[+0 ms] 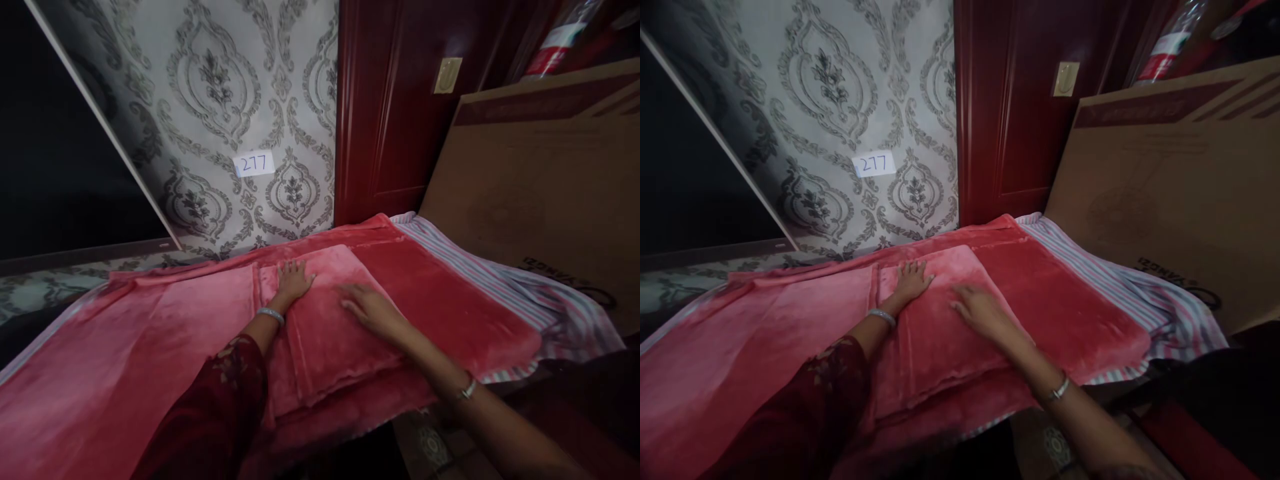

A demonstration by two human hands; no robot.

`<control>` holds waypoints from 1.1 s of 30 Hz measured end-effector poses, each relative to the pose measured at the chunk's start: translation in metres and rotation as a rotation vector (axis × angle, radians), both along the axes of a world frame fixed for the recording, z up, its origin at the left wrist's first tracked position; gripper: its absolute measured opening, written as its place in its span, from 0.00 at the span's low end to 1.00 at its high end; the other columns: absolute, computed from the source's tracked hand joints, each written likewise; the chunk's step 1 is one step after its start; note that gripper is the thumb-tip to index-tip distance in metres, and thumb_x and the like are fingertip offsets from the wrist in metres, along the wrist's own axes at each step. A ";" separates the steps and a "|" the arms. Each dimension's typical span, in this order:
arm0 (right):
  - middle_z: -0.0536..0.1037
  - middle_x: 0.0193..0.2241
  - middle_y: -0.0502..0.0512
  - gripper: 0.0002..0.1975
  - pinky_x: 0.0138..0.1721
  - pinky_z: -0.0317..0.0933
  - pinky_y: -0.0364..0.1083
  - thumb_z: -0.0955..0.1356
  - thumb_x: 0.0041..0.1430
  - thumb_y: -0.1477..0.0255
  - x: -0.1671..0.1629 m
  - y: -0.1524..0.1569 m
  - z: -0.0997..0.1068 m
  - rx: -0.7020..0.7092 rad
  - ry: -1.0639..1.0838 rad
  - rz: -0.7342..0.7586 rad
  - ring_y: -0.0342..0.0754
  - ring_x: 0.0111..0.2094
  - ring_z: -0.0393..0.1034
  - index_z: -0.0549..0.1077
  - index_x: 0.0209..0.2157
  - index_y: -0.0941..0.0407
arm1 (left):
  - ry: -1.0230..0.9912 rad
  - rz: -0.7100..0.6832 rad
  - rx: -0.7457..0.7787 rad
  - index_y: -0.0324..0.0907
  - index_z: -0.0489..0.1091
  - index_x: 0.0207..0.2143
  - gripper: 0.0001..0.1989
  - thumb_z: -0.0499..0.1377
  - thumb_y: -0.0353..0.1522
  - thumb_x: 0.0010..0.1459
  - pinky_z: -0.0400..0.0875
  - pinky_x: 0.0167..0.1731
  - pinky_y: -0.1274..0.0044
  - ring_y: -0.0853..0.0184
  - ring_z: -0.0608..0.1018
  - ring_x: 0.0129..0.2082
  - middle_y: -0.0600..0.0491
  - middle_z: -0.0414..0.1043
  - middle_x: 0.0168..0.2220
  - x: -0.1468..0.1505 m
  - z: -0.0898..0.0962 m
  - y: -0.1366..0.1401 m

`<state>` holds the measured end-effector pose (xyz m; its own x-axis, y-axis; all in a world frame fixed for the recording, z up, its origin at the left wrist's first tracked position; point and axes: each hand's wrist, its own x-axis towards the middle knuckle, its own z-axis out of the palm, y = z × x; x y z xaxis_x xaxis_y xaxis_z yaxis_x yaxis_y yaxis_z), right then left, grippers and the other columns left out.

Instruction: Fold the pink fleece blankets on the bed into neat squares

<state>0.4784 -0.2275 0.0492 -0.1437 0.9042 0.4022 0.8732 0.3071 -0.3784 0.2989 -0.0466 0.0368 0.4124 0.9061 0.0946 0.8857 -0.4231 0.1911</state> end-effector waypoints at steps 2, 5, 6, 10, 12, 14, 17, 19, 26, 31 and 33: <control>0.69 0.62 0.69 0.27 0.63 0.59 0.56 0.62 0.70 0.65 0.013 0.037 0.002 -0.082 -0.080 -0.063 0.57 0.62 0.65 0.66 0.65 0.63 | 0.033 -0.001 -0.018 0.40 0.56 0.70 0.37 0.48 0.50 0.65 0.42 0.69 0.51 0.46 0.51 0.72 0.38 0.50 0.72 -0.001 0.005 0.002; 0.58 0.68 0.69 0.31 0.66 0.55 0.59 0.62 0.70 0.63 0.020 0.087 0.009 -0.217 -0.171 -0.175 0.59 0.69 0.54 0.58 0.69 0.62 | 0.056 0.006 -0.023 0.43 0.56 0.70 0.37 0.47 0.52 0.65 0.52 0.66 0.51 0.45 0.56 0.71 0.39 0.52 0.71 -0.003 0.015 0.009; 0.56 0.70 0.68 0.31 0.66 0.54 0.61 0.61 0.70 0.63 0.020 0.102 0.013 -0.250 -0.190 -0.209 0.59 0.70 0.51 0.57 0.70 0.60 | 0.058 0.006 -0.009 0.43 0.55 0.70 0.37 0.47 0.52 0.65 0.52 0.66 0.51 0.46 0.55 0.71 0.39 0.51 0.72 -0.004 0.017 0.012; 0.51 0.71 0.65 0.30 0.67 0.47 0.65 0.56 0.73 0.62 0.016 0.147 0.019 -0.300 -0.219 -0.281 0.59 0.72 0.43 0.54 0.72 0.56 | 0.078 -0.036 0.033 0.41 0.52 0.71 0.37 0.48 0.50 0.65 0.43 0.69 0.52 0.50 0.48 0.73 0.40 0.46 0.73 -0.011 0.014 0.018; 0.51 0.72 0.63 0.30 0.68 0.42 0.67 0.56 0.73 0.60 0.016 0.159 0.012 -0.312 -0.220 -0.281 0.59 0.73 0.41 0.54 0.71 0.56 | 0.093 -0.054 0.018 0.40 0.52 0.71 0.38 0.48 0.50 0.66 0.44 0.68 0.51 0.50 0.51 0.73 0.39 0.49 0.73 -0.014 0.007 0.019; 0.52 0.72 0.62 0.30 0.68 0.41 0.67 0.56 0.73 0.58 0.019 0.164 -0.002 -0.336 -0.223 -0.275 0.59 0.73 0.41 0.55 0.71 0.54 | 0.102 -0.053 0.008 0.38 0.51 0.71 0.39 0.46 0.51 0.66 0.46 0.67 0.49 0.49 0.53 0.72 0.37 0.50 0.72 -0.015 -0.001 0.020; 0.52 0.72 0.61 0.30 0.67 0.45 0.65 0.54 0.74 0.56 0.025 0.166 -0.025 -0.334 -0.223 -0.272 0.58 0.72 0.42 0.55 0.71 0.54 | 0.116 -0.055 0.006 0.36 0.50 0.71 0.40 0.45 0.52 0.66 0.46 0.68 0.49 0.48 0.53 0.72 0.36 0.48 0.72 -0.016 -0.008 0.022; 0.51 0.72 0.60 0.30 0.67 0.47 0.64 0.53 0.74 0.56 0.029 0.166 -0.036 -0.311 -0.220 -0.273 0.57 0.72 0.42 0.55 0.71 0.53 | 0.126 -0.055 0.002 0.37 0.50 0.71 0.41 0.44 0.54 0.65 0.46 0.68 0.51 0.50 0.53 0.72 0.37 0.48 0.72 -0.016 -0.010 0.024; 0.54 0.71 0.60 0.31 0.67 0.49 0.63 0.52 0.74 0.55 0.035 0.172 -0.045 -0.282 -0.213 -0.280 0.57 0.72 0.44 0.57 0.70 0.53 | 0.097 -0.047 0.005 0.37 0.52 0.70 0.42 0.44 0.56 0.64 0.46 0.68 0.52 0.48 0.52 0.72 0.38 0.48 0.73 -0.017 -0.014 0.026; 0.53 0.72 0.60 0.31 0.67 0.49 0.63 0.52 0.73 0.54 0.033 0.170 -0.045 -0.301 -0.200 -0.276 0.57 0.72 0.44 0.57 0.70 0.53 | 0.081 -0.036 -0.024 0.39 0.51 0.71 0.42 0.44 0.56 0.64 0.43 0.69 0.52 0.49 0.51 0.73 0.39 0.47 0.73 -0.017 -0.014 0.024; 0.52 0.72 0.60 0.31 0.67 0.48 0.64 0.52 0.74 0.55 0.031 0.168 -0.041 -0.320 -0.192 -0.275 0.58 0.72 0.43 0.56 0.71 0.53 | 0.063 -0.040 -0.051 0.38 0.49 0.71 0.43 0.45 0.55 0.64 0.42 0.69 0.51 0.49 0.50 0.73 0.38 0.45 0.73 -0.016 -0.011 0.023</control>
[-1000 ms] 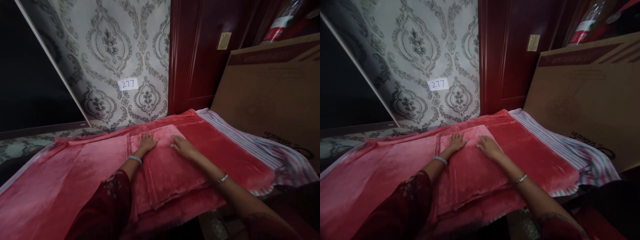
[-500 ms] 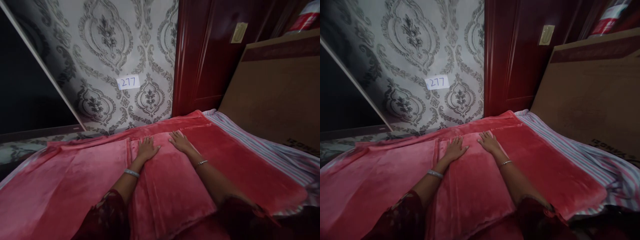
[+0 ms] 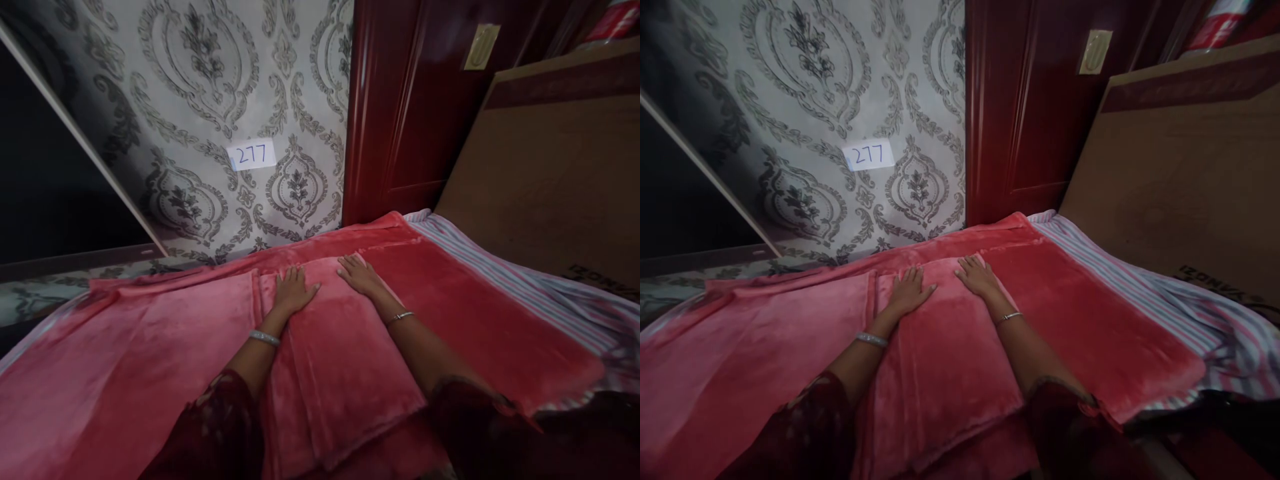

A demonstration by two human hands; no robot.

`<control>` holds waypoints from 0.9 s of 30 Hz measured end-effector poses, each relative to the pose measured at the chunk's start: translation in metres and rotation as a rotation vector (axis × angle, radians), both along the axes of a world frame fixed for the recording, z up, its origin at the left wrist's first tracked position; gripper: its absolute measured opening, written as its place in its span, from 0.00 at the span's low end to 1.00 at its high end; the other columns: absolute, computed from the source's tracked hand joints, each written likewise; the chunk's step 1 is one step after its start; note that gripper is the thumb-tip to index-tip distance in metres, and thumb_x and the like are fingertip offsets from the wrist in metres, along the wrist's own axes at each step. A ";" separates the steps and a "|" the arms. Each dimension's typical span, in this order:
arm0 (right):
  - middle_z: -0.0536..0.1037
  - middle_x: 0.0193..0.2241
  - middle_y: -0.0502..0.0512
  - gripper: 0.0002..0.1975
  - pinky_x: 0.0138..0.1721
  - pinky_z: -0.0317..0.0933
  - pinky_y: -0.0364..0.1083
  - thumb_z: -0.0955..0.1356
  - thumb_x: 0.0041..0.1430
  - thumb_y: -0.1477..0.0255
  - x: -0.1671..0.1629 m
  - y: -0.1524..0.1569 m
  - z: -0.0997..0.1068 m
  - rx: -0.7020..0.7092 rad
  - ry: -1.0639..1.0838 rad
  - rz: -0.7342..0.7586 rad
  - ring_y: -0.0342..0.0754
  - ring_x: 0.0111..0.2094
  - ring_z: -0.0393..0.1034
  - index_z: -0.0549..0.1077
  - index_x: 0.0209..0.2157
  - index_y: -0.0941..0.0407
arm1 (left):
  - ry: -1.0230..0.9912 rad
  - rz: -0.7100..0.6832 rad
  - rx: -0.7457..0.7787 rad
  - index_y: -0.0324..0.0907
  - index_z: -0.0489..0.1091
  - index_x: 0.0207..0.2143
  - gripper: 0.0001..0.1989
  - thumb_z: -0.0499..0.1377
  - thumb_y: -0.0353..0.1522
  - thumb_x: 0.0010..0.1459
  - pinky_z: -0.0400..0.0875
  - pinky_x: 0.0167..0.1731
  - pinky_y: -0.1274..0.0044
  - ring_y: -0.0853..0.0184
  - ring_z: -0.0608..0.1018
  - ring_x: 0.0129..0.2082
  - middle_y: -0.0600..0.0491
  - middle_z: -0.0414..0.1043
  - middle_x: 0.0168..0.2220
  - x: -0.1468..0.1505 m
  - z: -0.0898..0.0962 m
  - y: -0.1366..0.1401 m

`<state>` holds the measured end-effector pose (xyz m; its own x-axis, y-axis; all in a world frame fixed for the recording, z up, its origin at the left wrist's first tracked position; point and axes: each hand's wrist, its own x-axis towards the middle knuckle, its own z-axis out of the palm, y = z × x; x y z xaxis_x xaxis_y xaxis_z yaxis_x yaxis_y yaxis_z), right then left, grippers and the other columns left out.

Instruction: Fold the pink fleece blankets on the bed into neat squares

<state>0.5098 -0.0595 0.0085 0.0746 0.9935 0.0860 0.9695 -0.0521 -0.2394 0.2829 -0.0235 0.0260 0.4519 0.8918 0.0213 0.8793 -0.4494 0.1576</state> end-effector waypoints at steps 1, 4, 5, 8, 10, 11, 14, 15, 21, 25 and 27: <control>0.51 0.72 0.60 0.31 0.67 0.47 0.65 0.52 0.74 0.55 -0.001 -0.001 0.003 -0.010 0.004 -0.002 0.58 0.72 0.43 0.56 0.71 0.52 | -0.010 -0.001 -0.018 0.37 0.49 0.72 0.42 0.45 0.54 0.64 0.41 0.69 0.51 0.49 0.48 0.73 0.37 0.44 0.73 0.000 0.003 0.000; 0.51 0.72 0.60 0.30 0.67 0.47 0.64 0.52 0.74 0.56 -0.003 -0.007 0.020 -0.038 0.015 -0.011 0.57 0.72 0.42 0.56 0.71 0.52 | -0.029 -0.002 -0.083 0.38 0.50 0.71 0.41 0.47 0.52 0.64 0.43 0.68 0.52 0.50 0.48 0.73 0.38 0.45 0.73 -0.001 0.016 0.002; 0.51 0.72 0.60 0.30 0.67 0.48 0.64 0.51 0.74 0.56 -0.003 -0.010 0.027 -0.047 0.019 -0.015 0.57 0.72 0.42 0.56 0.71 0.52 | -0.031 0.001 -0.098 0.39 0.50 0.71 0.40 0.47 0.51 0.65 0.45 0.68 0.53 0.51 0.49 0.73 0.39 0.46 0.73 -0.002 0.022 0.003; 0.49 0.72 0.60 0.30 0.67 0.46 0.65 0.51 0.75 0.57 -0.003 -0.028 0.045 -0.048 0.031 -0.031 0.57 0.73 0.40 0.52 0.72 0.52 | -0.044 0.009 -0.097 0.40 0.49 0.72 0.39 0.44 0.52 0.66 0.48 0.67 0.52 0.49 0.48 0.73 0.38 0.43 0.73 -0.005 0.035 -0.006; 0.47 0.73 0.59 0.30 0.68 0.44 0.65 0.51 0.74 0.57 -0.003 -0.048 0.049 -0.026 0.028 -0.022 0.57 0.73 0.37 0.50 0.73 0.51 | -0.054 -0.011 -0.077 0.40 0.48 0.72 0.39 0.43 0.53 0.66 0.45 0.68 0.51 0.49 0.44 0.74 0.39 0.40 0.74 -0.008 0.038 -0.022; 0.46 0.73 0.58 0.30 0.68 0.43 0.65 0.52 0.74 0.57 -0.003 -0.059 0.047 -0.015 0.019 -0.010 0.57 0.73 0.36 0.51 0.73 0.50 | -0.054 -0.036 -0.068 0.41 0.48 0.72 0.40 0.44 0.53 0.66 0.42 0.68 0.52 0.50 0.42 0.74 0.39 0.39 0.74 -0.009 0.037 -0.033; 0.46 0.73 0.57 0.30 0.68 0.43 0.66 0.54 0.73 0.55 -0.005 -0.095 0.030 -0.013 -0.034 0.025 0.59 0.73 0.37 0.53 0.72 0.48 | -0.023 -0.142 -0.050 0.42 0.48 0.72 0.43 0.47 0.56 0.63 0.39 0.69 0.55 0.51 0.42 0.74 0.39 0.41 0.74 -0.014 0.025 -0.071; 0.46 0.73 0.57 0.30 0.68 0.43 0.67 0.55 0.73 0.55 -0.005 -0.105 0.022 -0.020 -0.053 0.025 0.59 0.73 0.38 0.54 0.72 0.48 | -0.002 -0.171 -0.042 0.42 0.47 0.72 0.44 0.47 0.57 0.62 0.39 0.69 0.55 0.50 0.42 0.74 0.39 0.41 0.74 -0.016 0.019 -0.082; 0.47 0.73 0.56 0.30 0.67 0.46 0.66 0.54 0.74 0.56 -0.007 -0.126 -0.004 0.039 -0.117 -0.003 0.60 0.73 0.38 0.52 0.72 0.49 | 0.092 -0.202 0.050 0.40 0.46 0.73 0.45 0.47 0.57 0.63 0.35 0.69 0.52 0.46 0.42 0.74 0.37 0.39 0.74 -0.020 -0.002 -0.109; 0.46 0.73 0.56 0.30 0.68 0.45 0.64 0.54 0.74 0.56 -0.009 -0.126 -0.002 0.026 -0.113 -0.008 0.59 0.73 0.37 0.52 0.72 0.50 | 0.086 -0.212 0.055 0.39 0.46 0.73 0.45 0.46 0.57 0.63 0.36 0.69 0.52 0.46 0.43 0.74 0.37 0.40 0.74 -0.020 -0.003 -0.108; 0.46 0.73 0.55 0.30 0.68 0.45 0.64 0.54 0.74 0.56 -0.009 -0.127 -0.002 0.020 -0.111 -0.006 0.59 0.73 0.37 0.52 0.72 0.50 | 0.087 -0.211 0.059 0.39 0.46 0.73 0.45 0.46 0.57 0.63 0.37 0.69 0.53 0.46 0.44 0.74 0.37 0.41 0.74 -0.019 -0.002 -0.107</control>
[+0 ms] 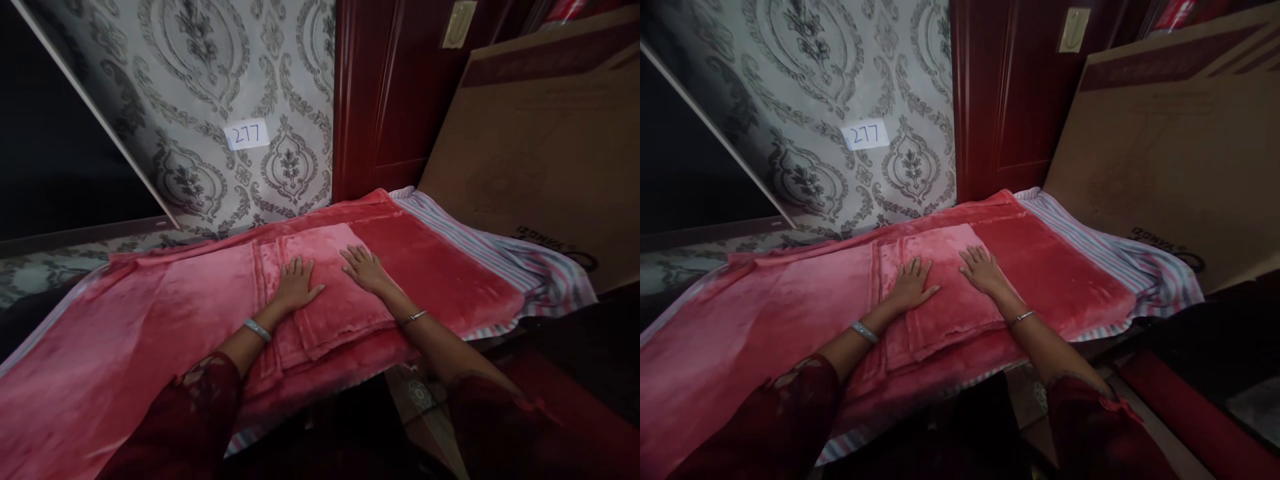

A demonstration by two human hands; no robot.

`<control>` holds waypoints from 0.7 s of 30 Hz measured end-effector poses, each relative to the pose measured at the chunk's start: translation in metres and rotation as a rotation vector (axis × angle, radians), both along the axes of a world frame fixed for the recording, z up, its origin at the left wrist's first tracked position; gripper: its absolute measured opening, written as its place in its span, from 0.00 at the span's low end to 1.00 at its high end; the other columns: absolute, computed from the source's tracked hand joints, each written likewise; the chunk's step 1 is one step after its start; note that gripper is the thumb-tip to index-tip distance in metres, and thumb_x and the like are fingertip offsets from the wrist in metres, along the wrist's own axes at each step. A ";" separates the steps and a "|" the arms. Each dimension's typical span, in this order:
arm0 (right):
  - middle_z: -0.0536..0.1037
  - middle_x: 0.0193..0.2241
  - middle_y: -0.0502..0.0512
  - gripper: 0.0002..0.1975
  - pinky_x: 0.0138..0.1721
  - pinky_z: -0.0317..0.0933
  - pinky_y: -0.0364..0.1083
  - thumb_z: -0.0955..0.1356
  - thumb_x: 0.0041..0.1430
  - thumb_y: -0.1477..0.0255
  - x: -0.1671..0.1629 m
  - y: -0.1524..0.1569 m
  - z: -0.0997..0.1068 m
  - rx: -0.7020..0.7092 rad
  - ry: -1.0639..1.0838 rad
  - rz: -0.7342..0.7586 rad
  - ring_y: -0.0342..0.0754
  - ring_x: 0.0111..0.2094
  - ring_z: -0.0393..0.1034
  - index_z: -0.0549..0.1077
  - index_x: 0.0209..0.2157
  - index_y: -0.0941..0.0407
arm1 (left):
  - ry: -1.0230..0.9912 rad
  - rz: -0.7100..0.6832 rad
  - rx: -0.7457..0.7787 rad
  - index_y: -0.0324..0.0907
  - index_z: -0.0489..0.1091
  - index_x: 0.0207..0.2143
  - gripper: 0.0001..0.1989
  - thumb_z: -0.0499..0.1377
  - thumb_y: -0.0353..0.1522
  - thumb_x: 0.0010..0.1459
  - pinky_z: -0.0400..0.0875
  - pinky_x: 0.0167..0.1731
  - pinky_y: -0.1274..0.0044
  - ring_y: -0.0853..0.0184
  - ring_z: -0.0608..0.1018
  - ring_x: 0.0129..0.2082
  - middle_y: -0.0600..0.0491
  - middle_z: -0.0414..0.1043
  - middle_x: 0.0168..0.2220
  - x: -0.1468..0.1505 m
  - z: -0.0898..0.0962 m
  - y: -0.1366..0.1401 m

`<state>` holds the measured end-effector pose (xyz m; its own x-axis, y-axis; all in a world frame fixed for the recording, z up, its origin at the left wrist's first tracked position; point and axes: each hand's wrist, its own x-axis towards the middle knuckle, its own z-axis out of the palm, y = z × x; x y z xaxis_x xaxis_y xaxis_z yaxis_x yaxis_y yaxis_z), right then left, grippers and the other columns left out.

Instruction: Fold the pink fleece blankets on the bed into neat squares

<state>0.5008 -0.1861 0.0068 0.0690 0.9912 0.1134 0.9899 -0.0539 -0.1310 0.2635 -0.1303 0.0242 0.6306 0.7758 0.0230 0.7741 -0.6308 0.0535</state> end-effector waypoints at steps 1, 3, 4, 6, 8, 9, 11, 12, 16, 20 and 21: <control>0.46 0.73 0.55 0.30 0.68 0.45 0.64 0.54 0.74 0.56 0.000 0.000 0.000 0.000 -0.001 0.001 0.59 0.73 0.37 0.52 0.72 0.50 | 0.003 0.004 -0.005 0.40 0.46 0.73 0.45 0.47 0.57 0.63 0.38 0.69 0.53 0.46 0.43 0.74 0.38 0.41 0.74 0.000 0.002 0.000; 0.46 0.73 0.56 0.30 0.68 0.44 0.64 0.54 0.74 0.56 0.001 0.000 0.001 -0.001 -0.001 0.003 0.59 0.73 0.37 0.52 0.72 0.50 | 0.008 0.014 -0.039 0.40 0.46 0.73 0.44 0.47 0.56 0.63 0.38 0.69 0.54 0.47 0.43 0.74 0.38 0.41 0.74 0.002 0.007 0.001; 0.45 0.73 0.56 0.30 0.68 0.44 0.64 0.54 0.74 0.57 0.001 0.001 0.003 -0.008 0.001 0.004 0.59 0.73 0.37 0.52 0.72 0.50 | 0.009 0.017 -0.067 0.40 0.46 0.73 0.44 0.47 0.56 0.64 0.38 0.69 0.54 0.48 0.43 0.74 0.38 0.41 0.74 0.002 0.011 0.001; 0.45 0.73 0.56 0.30 0.68 0.45 0.65 0.53 0.74 0.57 0.002 0.002 0.008 -0.043 0.016 0.005 0.60 0.73 0.37 0.52 0.72 0.50 | 0.006 0.029 -0.122 0.40 0.47 0.73 0.42 0.47 0.54 0.65 0.39 0.69 0.55 0.48 0.43 0.74 0.38 0.41 0.74 0.001 0.019 -0.003; 0.45 0.73 0.58 0.31 0.67 0.46 0.68 0.53 0.74 0.56 0.001 0.000 0.015 -0.090 0.038 -0.009 0.61 0.73 0.37 0.51 0.73 0.50 | -0.011 0.013 -0.143 0.40 0.47 0.72 0.40 0.47 0.53 0.66 0.41 0.69 0.54 0.48 0.44 0.74 0.39 0.42 0.74 -0.003 0.026 -0.013; 0.45 0.73 0.59 0.31 0.66 0.46 0.69 0.52 0.73 0.55 -0.001 -0.003 0.018 -0.107 0.044 -0.017 0.63 0.73 0.38 0.51 0.73 0.50 | -0.022 -0.018 -0.142 0.41 0.47 0.72 0.40 0.47 0.53 0.66 0.41 0.69 0.54 0.48 0.45 0.74 0.40 0.43 0.74 -0.006 0.028 -0.021; 0.45 0.73 0.60 0.32 0.66 0.46 0.70 0.53 0.73 0.53 -0.008 -0.015 0.022 -0.108 0.038 -0.004 0.64 0.73 0.39 0.50 0.73 0.50 | -0.044 -0.121 -0.133 0.41 0.48 0.72 0.40 0.48 0.53 0.65 0.42 0.69 0.52 0.47 0.46 0.73 0.40 0.45 0.74 -0.016 0.028 -0.042; 0.45 0.73 0.60 0.33 0.66 0.46 0.69 0.53 0.73 0.52 -0.013 -0.023 0.021 -0.094 0.029 0.022 0.64 0.73 0.38 0.50 0.73 0.49 | -0.053 -0.182 -0.128 0.41 0.48 0.72 0.41 0.48 0.53 0.65 0.41 0.69 0.52 0.47 0.46 0.73 0.40 0.45 0.74 -0.022 0.027 -0.054; 0.45 0.73 0.55 0.32 0.67 0.44 0.69 0.55 0.72 0.51 -0.034 -0.061 0.007 -0.044 -0.013 0.142 0.63 0.73 0.37 0.51 0.72 0.44 | -0.036 -0.269 -0.138 0.42 0.49 0.72 0.41 0.52 0.53 0.64 0.41 0.69 0.50 0.46 0.45 0.74 0.37 0.41 0.74 -0.039 0.011 -0.093; 0.47 0.73 0.56 0.31 0.67 0.43 0.69 0.57 0.71 0.52 -0.045 -0.077 -0.010 0.017 -0.054 0.135 0.63 0.73 0.40 0.54 0.71 0.45 | -0.026 -0.232 -0.155 0.43 0.48 0.72 0.40 0.54 0.50 0.65 0.42 0.68 0.46 0.45 0.44 0.74 0.37 0.38 0.74 -0.044 -0.001 -0.105; 0.47 0.73 0.57 0.31 0.67 0.43 0.69 0.57 0.71 0.53 -0.046 -0.077 -0.013 0.030 -0.058 0.132 0.63 0.72 0.40 0.54 0.71 0.45 | -0.039 -0.233 -0.153 0.43 0.48 0.72 0.40 0.54 0.50 0.65 0.42 0.67 0.46 0.45 0.43 0.74 0.36 0.37 0.74 -0.044 -0.002 -0.105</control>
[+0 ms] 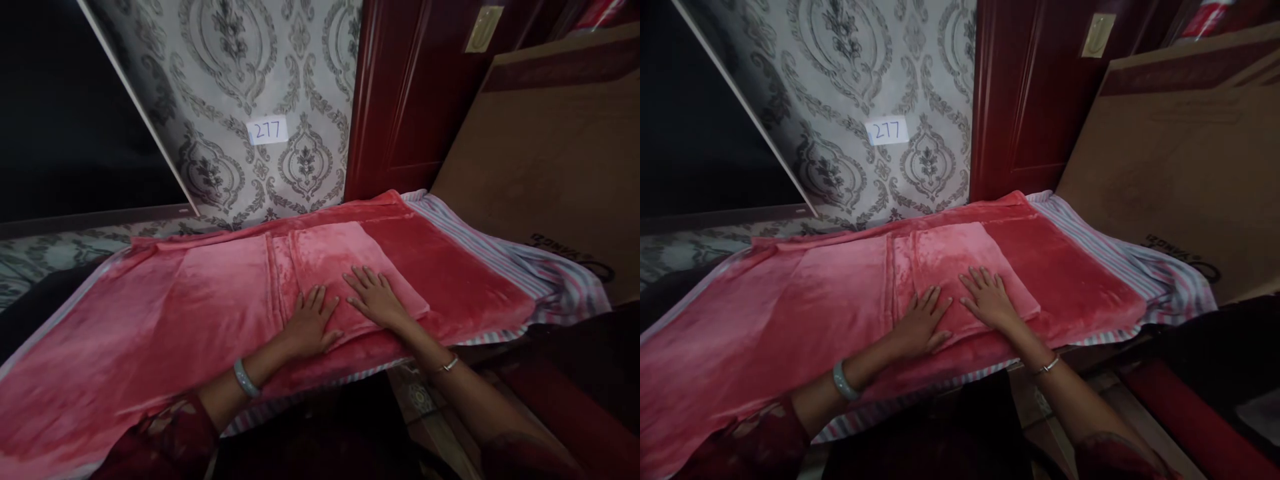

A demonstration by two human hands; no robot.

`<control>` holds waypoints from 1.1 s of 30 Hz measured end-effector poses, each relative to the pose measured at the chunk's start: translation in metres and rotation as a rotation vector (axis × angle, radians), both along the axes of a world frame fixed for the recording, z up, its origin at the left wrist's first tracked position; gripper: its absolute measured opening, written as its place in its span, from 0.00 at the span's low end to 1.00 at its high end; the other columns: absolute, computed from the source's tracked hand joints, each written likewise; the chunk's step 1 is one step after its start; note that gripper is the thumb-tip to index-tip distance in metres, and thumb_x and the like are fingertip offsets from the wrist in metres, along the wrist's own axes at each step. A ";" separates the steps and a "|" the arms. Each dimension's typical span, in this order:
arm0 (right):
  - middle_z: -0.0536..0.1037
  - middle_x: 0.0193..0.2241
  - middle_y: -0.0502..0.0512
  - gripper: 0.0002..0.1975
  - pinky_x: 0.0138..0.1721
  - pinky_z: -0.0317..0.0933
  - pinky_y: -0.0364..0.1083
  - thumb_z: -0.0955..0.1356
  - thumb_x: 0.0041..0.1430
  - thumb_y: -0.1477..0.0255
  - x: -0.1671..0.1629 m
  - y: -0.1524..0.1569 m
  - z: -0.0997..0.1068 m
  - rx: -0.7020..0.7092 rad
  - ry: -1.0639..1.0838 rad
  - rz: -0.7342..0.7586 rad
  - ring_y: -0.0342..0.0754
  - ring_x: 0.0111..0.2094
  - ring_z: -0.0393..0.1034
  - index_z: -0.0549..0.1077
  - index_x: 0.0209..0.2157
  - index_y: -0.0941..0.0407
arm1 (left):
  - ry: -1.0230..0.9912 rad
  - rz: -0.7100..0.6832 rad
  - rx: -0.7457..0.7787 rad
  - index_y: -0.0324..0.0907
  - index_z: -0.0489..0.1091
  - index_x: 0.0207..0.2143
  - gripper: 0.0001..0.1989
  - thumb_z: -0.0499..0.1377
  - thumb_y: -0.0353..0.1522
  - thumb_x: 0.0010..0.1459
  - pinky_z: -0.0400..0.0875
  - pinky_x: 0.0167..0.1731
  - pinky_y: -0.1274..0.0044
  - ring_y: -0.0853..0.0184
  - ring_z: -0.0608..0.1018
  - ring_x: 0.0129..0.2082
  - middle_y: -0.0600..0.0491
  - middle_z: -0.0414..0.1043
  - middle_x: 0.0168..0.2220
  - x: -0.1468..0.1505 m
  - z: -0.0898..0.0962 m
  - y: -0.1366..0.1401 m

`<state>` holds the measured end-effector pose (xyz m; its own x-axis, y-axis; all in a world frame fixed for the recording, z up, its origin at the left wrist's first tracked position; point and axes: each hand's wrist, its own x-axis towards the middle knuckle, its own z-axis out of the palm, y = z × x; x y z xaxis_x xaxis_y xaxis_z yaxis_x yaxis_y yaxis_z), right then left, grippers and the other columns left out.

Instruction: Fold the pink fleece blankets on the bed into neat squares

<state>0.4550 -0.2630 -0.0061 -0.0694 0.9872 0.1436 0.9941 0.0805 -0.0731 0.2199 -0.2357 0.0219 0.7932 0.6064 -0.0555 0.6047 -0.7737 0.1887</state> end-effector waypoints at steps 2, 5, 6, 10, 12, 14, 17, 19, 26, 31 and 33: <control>0.48 0.73 0.57 0.31 0.67 0.44 0.69 0.58 0.71 0.53 -0.001 0.002 -0.003 0.011 0.001 -0.002 0.63 0.72 0.41 0.55 0.71 0.46 | -0.007 -0.003 -0.017 0.42 0.48 0.72 0.40 0.54 0.50 0.65 0.42 0.67 0.45 0.45 0.43 0.74 0.35 0.37 0.74 0.000 0.000 0.000; 0.49 0.72 0.57 0.30 0.66 0.45 0.70 0.58 0.71 0.53 -0.001 0.004 -0.004 0.023 0.018 0.001 0.63 0.72 0.42 0.56 0.71 0.45 | 0.000 0.003 -0.047 0.41 0.48 0.72 0.41 0.54 0.50 0.65 0.40 0.67 0.45 0.44 0.41 0.73 0.33 0.36 0.74 0.000 0.001 0.000; 0.49 0.72 0.57 0.30 0.66 0.45 0.70 0.58 0.71 0.53 -0.001 0.004 -0.004 0.022 0.025 0.004 0.63 0.72 0.42 0.56 0.71 0.44 | -0.006 0.007 -0.053 0.41 0.48 0.72 0.41 0.54 0.50 0.65 0.40 0.67 0.45 0.44 0.41 0.73 0.34 0.35 0.74 0.000 0.003 0.000; 0.49 0.72 0.56 0.31 0.65 0.47 0.70 0.60 0.70 0.54 0.007 0.009 0.003 -0.081 0.060 0.018 0.64 0.72 0.42 0.56 0.71 0.44 | -0.034 -0.009 -0.106 0.43 0.50 0.72 0.40 0.54 0.51 0.65 0.42 0.68 0.47 0.46 0.44 0.73 0.36 0.39 0.74 -0.004 0.013 0.000; 0.52 0.72 0.58 0.31 0.65 0.50 0.68 0.60 0.70 0.55 0.012 0.019 0.012 -0.134 0.103 0.047 0.63 0.71 0.46 0.57 0.71 0.47 | -0.074 -0.026 -0.137 0.45 0.52 0.71 0.37 0.52 0.51 0.66 0.44 0.69 0.50 0.49 0.49 0.73 0.40 0.44 0.73 -0.013 0.022 0.003; 0.57 0.70 0.61 0.31 0.66 0.52 0.62 0.59 0.70 0.57 0.014 0.035 0.024 -0.116 0.153 0.097 0.60 0.70 0.51 0.58 0.70 0.53 | -0.126 0.003 -0.113 0.47 0.53 0.71 0.34 0.49 0.49 0.68 0.46 0.69 0.52 0.52 0.53 0.72 0.42 0.50 0.73 -0.029 0.032 0.012; 0.60 0.68 0.65 0.32 0.68 0.50 0.55 0.60 0.70 0.59 0.000 0.071 0.043 -0.023 0.187 0.120 0.57 0.69 0.54 0.59 0.70 0.59 | -0.119 0.182 0.000 0.44 0.55 0.70 0.33 0.51 0.46 0.68 0.47 0.69 0.52 0.51 0.54 0.72 0.41 0.52 0.72 -0.068 0.042 0.031; 0.56 0.70 0.64 0.33 0.69 0.48 0.56 0.60 0.70 0.59 -0.019 0.097 0.054 -0.011 0.184 0.095 0.57 0.70 0.50 0.57 0.70 0.60 | -0.061 0.352 0.058 0.42 0.55 0.70 0.32 0.51 0.42 0.68 0.47 0.69 0.50 0.49 0.54 0.72 0.40 0.52 0.71 -0.099 0.044 0.044; 0.47 0.73 0.61 0.32 0.68 0.48 0.59 0.54 0.72 0.62 -0.090 0.182 0.071 -0.125 0.179 0.015 0.57 0.73 0.41 0.49 0.73 0.58 | 0.073 0.599 0.146 0.44 0.53 0.71 0.32 0.49 0.44 0.68 0.47 0.67 0.47 0.45 0.49 0.73 0.40 0.46 0.73 -0.158 0.017 0.045; 0.44 0.74 0.59 0.33 0.69 0.42 0.62 0.52 0.72 0.61 -0.112 0.215 0.056 -0.132 0.176 -0.010 0.57 0.73 0.37 0.47 0.73 0.58 | 0.099 0.598 0.232 0.51 0.53 0.71 0.31 0.49 0.45 0.68 0.45 0.66 0.45 0.43 0.45 0.73 0.44 0.42 0.74 -0.157 -0.005 0.035; 0.46 0.73 0.58 0.32 0.69 0.39 0.64 0.53 0.72 0.60 -0.115 0.218 0.046 -0.141 0.170 0.001 0.57 0.73 0.38 0.49 0.73 0.55 | 0.098 0.592 0.237 0.51 0.53 0.71 0.31 0.49 0.45 0.68 0.46 0.66 0.45 0.43 0.46 0.73 0.45 0.42 0.74 -0.158 -0.009 0.036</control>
<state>0.3400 -0.0450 0.0400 -0.0565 0.9983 0.0135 0.9664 0.0581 -0.2502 0.0617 -0.1995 0.0124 0.3183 0.9448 0.0781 0.9480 -0.3174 -0.0239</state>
